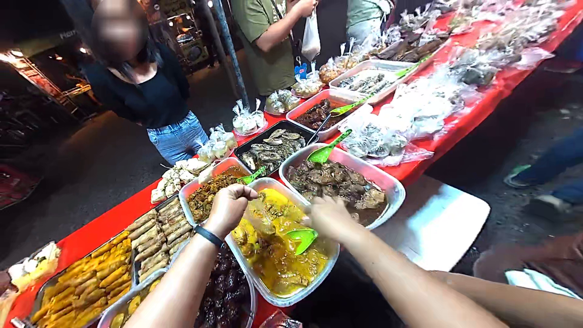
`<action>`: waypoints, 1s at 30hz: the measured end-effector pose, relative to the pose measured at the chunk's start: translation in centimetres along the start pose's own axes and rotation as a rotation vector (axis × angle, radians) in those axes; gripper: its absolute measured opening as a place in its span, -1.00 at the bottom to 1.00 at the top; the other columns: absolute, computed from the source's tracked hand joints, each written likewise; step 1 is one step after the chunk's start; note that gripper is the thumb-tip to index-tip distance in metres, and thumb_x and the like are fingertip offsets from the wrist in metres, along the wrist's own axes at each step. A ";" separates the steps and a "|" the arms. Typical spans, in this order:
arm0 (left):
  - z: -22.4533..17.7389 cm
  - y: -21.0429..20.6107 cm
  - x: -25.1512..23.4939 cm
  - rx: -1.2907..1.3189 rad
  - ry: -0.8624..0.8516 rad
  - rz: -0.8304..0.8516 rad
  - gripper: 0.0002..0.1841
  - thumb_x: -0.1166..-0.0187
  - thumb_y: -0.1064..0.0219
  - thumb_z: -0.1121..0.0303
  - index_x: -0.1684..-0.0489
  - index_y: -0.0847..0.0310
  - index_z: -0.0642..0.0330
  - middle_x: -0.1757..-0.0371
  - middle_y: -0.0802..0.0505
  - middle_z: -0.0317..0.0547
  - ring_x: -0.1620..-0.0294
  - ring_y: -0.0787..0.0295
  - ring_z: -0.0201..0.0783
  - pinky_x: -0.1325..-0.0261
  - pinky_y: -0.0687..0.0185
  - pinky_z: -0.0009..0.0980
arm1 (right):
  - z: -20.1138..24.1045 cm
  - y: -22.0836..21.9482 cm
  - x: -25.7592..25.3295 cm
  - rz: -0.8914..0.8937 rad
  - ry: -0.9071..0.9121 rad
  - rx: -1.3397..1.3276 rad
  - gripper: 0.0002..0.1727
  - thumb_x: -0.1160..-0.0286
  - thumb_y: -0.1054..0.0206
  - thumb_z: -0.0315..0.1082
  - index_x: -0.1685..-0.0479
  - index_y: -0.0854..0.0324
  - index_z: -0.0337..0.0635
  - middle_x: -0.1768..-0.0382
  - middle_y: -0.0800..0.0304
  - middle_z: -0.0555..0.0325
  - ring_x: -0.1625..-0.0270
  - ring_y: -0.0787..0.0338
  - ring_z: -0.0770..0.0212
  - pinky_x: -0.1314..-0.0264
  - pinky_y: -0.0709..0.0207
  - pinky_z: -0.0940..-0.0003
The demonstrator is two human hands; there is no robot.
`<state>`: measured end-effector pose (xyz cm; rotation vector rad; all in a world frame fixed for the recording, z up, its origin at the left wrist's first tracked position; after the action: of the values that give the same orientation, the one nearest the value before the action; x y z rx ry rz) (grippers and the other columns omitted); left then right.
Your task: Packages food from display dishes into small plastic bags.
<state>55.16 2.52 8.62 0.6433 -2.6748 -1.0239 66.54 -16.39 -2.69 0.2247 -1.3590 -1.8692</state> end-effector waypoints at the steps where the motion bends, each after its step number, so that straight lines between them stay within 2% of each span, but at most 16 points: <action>1: -1.0 0.0 -0.1 -0.092 -0.053 0.030 -0.70 -0.57 -0.19 0.64 0.24 -0.85 0.04 0.15 -0.88 -0.26 0.20 -0.74 -0.32 0.09 -0.61 -0.17 | 2.3 1.0 -0.3 -0.025 0.074 -0.109 -0.47 -0.50 -0.47 0.14 -0.19 -0.80 -0.10 -0.25 -0.77 -0.12 -0.41 -0.65 -0.20 -0.51 -0.33 -0.39; 3: -3.0 -0.2 -0.1 -0.237 -0.192 0.049 -0.76 -0.54 -0.22 0.67 0.31 -0.79 0.13 0.15 -0.86 -0.16 0.11 -0.75 -0.22 0.01 -0.63 -0.10 | 7.0 3.1 -0.8 -0.040 0.222 -0.314 -0.47 -0.51 -0.47 0.13 -0.16 -0.76 -0.14 -0.08 -0.83 -0.06 -0.19 -0.80 -0.08 -0.34 -0.58 -0.26; 6: -4.4 -0.3 0.1 -0.437 -0.343 0.072 -0.79 -0.52 -0.26 0.66 0.35 -0.79 0.19 0.15 -0.84 -0.09 0.06 -0.79 -0.15 -0.06 -0.71 -0.10 | 11.1 6.0 -1.2 -0.047 0.303 -0.242 -0.75 -0.69 -0.28 -0.18 0.07 -0.73 -0.18 0.14 -0.82 -0.05 -0.04 -0.80 -0.08 -0.14 -0.58 -0.20; 11: -2.3 0.3 0.7 -0.732 -0.348 0.259 -0.72 -0.55 -0.24 0.61 0.07 -0.87 0.09 -0.10 -0.85 -0.08 -0.06 -0.83 -0.07 -0.14 -0.76 0.00 | 11.3 9.4 -1.0 -0.103 0.316 -0.299 -0.83 -0.62 -0.25 -0.34 0.35 -0.60 -0.16 0.43 -0.62 0.05 0.32 -0.65 0.07 0.23 -0.49 -0.01; 13: -1.1 1.0 1.2 -0.769 -0.294 0.387 -0.75 -0.62 -0.23 0.43 -0.04 -0.86 0.11 -0.12 -0.85 -0.06 -0.11 -0.82 -0.07 -0.21 -0.71 0.02 | 10.3 9.5 -1.3 -0.068 0.279 -0.544 -0.85 -0.54 -0.27 -0.43 0.41 -0.60 -0.20 0.45 -0.71 0.10 0.50 -0.66 0.23 0.39 -0.55 0.22; 15: -1.0 2.1 1.4 -0.716 -0.308 0.427 -0.76 -0.68 -0.28 0.25 0.02 -0.87 0.11 0.00 -0.89 -0.07 -0.05 -0.83 -0.11 -0.21 -0.70 0.01 | 9.6 9.1 -1.5 -0.002 0.236 -0.935 -0.81 -0.57 -0.28 -0.55 0.43 -0.46 -0.26 0.40 -0.81 0.04 0.62 -0.68 0.30 0.52 -0.61 0.41; 16: -1.5 2.5 1.4 -0.687 -0.349 0.402 -0.76 -0.70 -0.30 0.23 0.10 -0.88 0.12 0.08 -0.91 -0.10 0.01 -0.84 -0.14 -0.17 -0.71 -0.03 | 9.7 9.0 -1.5 0.012 0.240 -1.094 -0.79 -0.55 -0.28 -0.59 0.43 -0.39 -0.24 0.48 -0.77 0.03 0.67 -0.64 0.32 0.58 -0.57 0.45; 18: -3.0 3.1 1.4 -0.613 -0.435 0.276 -0.77 -0.72 -0.31 0.27 0.18 -0.89 0.13 0.18 -0.91 -0.13 0.09 -0.85 -0.19 -0.12 -0.73 -0.06 | 10.6 9.1 -1.1 0.051 0.356 -1.121 -0.83 -0.60 -0.36 -0.46 0.25 -0.42 -0.20 0.55 -0.62 0.17 0.64 -0.54 0.40 0.54 -0.46 0.52; 20: -5.1 3.7 1.6 -0.445 -0.488 0.121 -0.80 -0.71 -0.31 0.34 0.19 -0.89 0.17 0.23 -0.90 -0.13 0.17 -0.84 -0.22 -0.04 -0.75 -0.12 | 12.4 9.8 0.2 0.077 0.506 -0.762 -0.63 -0.48 -0.50 -0.34 -0.15 -0.53 -0.28 0.39 -0.62 0.15 0.43 -0.57 0.35 0.30 -0.52 0.39; 21: -5.8 3.9 1.8 -0.317 -0.488 0.057 -0.81 -0.70 -0.32 0.35 0.19 -0.88 0.17 0.25 -0.88 -0.17 0.22 -0.81 -0.29 0.01 -0.73 -0.20 | 13.4 10.2 0.8 0.070 0.537 -0.565 -0.60 -0.47 -0.54 -0.32 -0.19 -0.60 -0.29 0.30 -0.68 0.07 0.32 -0.63 0.26 0.16 -0.58 0.25; 23: -5.4 3.9 1.9 0.048 -0.479 -0.039 -0.86 -0.63 -0.38 0.37 0.06 -0.81 0.21 0.21 -0.86 -0.22 0.27 -0.76 -0.41 0.11 -0.72 -0.38 | 15.0 11.4 1.6 -0.008 0.560 -0.368 -0.84 -0.56 -0.45 -0.33 0.10 -0.75 -0.25 0.40 -0.72 0.11 0.36 -0.65 0.28 0.22 -0.54 0.23; 24: -4.5 3.5 1.8 0.245 -0.482 -0.046 -0.73 -0.54 -0.44 0.39 -0.15 -0.67 0.23 0.11 -0.84 -0.18 0.20 -0.78 -0.39 0.08 -0.75 -0.39 | 15.5 12.2 1.8 -0.007 0.555 -0.354 -0.86 -0.62 -0.38 -0.33 0.19 -0.75 -0.22 0.44 -0.68 0.17 0.39 -0.59 0.32 0.25 -0.47 0.27; 26: -2.3 1.7 1.4 0.474 -0.424 0.019 -0.23 -0.31 -0.58 0.33 -0.60 -0.32 0.10 -0.20 -0.78 -0.17 -0.11 -0.79 -0.33 -0.16 -0.77 -0.29 | 16.8 13.6 2.1 0.017 0.571 -0.412 -0.80 -0.70 -0.32 -0.29 0.21 -0.76 -0.20 0.49 -0.65 0.24 0.49 -0.54 0.42 0.35 -0.43 0.43; 27: -1.3 0.6 1.3 0.498 -0.365 0.049 -0.15 -0.26 -0.62 0.32 -0.66 -0.27 0.09 -0.27 -0.79 -0.19 -0.21 -0.79 -0.36 -0.27 -0.77 -0.28 | 17.7 14.1 2.4 0.031 0.596 -0.435 -0.79 -0.72 -0.31 -0.29 0.17 -0.77 -0.21 0.48 -0.66 0.23 0.50 -0.55 0.43 0.37 -0.46 0.46; 28: -0.4 -0.4 1.2 0.503 -0.299 0.056 -0.27 -0.32 -0.60 0.33 -0.55 -0.39 0.17 -0.18 -0.84 -0.18 -0.17 -0.82 -0.37 -0.28 -0.78 -0.28 | 18.7 14.5 2.9 0.037 0.614 -0.432 -0.79 -0.72 -0.30 -0.29 0.12 -0.77 -0.22 0.42 -0.70 0.20 0.46 -0.60 0.41 0.31 -0.51 0.43; 30: 0.3 -1.3 1.0 0.537 -0.245 0.066 -0.70 -0.60 -0.36 0.34 -0.20 -0.65 0.28 0.05 -0.89 -0.19 -0.03 -0.84 -0.40 -0.24 -0.75 -0.31 | 20.8 15.5 4.3 -0.052 0.684 -0.363 -0.84 -0.69 -0.31 -0.35 0.04 -0.78 -0.21 0.25 -0.77 0.15 0.29 -0.69 0.35 0.15 -0.58 0.33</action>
<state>54.57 1.36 7.57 0.5358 -3.1905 -0.3743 59.72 -5.95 20.46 0.6443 -0.5484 -1.8006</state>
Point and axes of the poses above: each hand's wrist, its own x-axis away from the middle knuckle, its own y-axis out of the back of the hand, z = x × y, the point moved 8 cm from there along -x, towards the middle knuckle
